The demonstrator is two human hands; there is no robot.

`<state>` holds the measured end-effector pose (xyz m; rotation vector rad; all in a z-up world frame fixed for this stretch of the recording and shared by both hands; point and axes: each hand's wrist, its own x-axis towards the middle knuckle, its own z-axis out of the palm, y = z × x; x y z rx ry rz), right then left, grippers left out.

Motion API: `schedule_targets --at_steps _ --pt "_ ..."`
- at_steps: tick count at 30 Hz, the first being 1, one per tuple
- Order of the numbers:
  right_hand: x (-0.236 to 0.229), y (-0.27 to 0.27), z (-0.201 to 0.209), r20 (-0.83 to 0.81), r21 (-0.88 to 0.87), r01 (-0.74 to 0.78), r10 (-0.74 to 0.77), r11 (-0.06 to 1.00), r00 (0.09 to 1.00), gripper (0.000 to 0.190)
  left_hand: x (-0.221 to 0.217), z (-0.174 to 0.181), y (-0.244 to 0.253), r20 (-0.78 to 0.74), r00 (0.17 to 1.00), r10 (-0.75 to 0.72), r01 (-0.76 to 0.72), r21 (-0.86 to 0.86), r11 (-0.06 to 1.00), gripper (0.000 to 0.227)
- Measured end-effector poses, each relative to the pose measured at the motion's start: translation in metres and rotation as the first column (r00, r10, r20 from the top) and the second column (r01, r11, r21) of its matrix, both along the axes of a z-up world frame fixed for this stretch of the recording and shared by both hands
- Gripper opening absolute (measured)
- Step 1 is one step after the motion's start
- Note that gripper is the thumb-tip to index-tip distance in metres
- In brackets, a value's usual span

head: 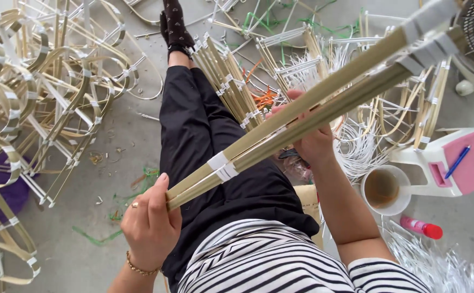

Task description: Assembling bamboo frame structures using strips and adhesive or tape in a workshop setting.

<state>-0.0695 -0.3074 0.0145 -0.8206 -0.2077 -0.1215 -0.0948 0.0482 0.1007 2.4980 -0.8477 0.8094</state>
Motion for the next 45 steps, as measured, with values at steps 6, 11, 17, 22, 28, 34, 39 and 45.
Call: schedule_targets --at_steps 6,11,17,22,28,34,39,45 --pt "0.002 -0.006 -0.009 0.006 -0.132 0.049 -0.049 0.99 0.999 0.044 -0.009 0.007 -0.006 -0.013 1.0 0.0 0.0 0.018 1.0 0.029" --pt "0.013 -0.011 -0.041 -0.277 -0.083 0.132 -0.15 0.988 0.949 0.041 0.008 0.029 0.0 -0.53 0.83 -0.174 0.124 -0.13 0.984 0.053" --pt "0.043 -0.012 -0.026 -0.133 0.239 -0.083 0.117 0.968 0.984 0.039 0.069 -0.049 -0.038 -0.88 -0.02 -0.475 0.073 -0.475 0.877 0.042" --pt "0.037 -0.051 -0.065 -0.351 0.003 -0.041 0.039 0.999 0.936 0.041 0.05 -0.116 -0.075 -0.775 -0.356 -0.522 -0.141 -0.508 0.85 0.041" --pt "-0.028 -0.13 -0.221 -0.623 -0.592 -0.125 -0.354 0.796 0.698 0.037 0.043 -0.147 -0.073 -0.865 -0.227 -0.448 -0.323 -0.367 0.873 0.035" --pt "-0.091 -0.132 -0.343 -0.104 -0.955 -0.225 -0.492 -0.194 0.864 0.032 0.042 -0.15 -0.061 -0.821 -0.316 -0.475 -0.413 -0.332 0.848 0.029" --pt "-0.082 -0.117 -0.292 -0.201 -0.903 -0.362 -0.517 -0.232 0.832 0.028 0.043 -0.152 -0.06 -0.776 -0.329 -0.539 -0.343 -0.433 0.833 0.031" --pt "-0.059 -0.124 -0.249 -0.527 -0.594 -0.193 -0.197 0.781 0.827 0.034 0.058 -0.143 -0.07 -0.591 -0.427 -0.685 -0.627 -0.352 0.695 0.035"
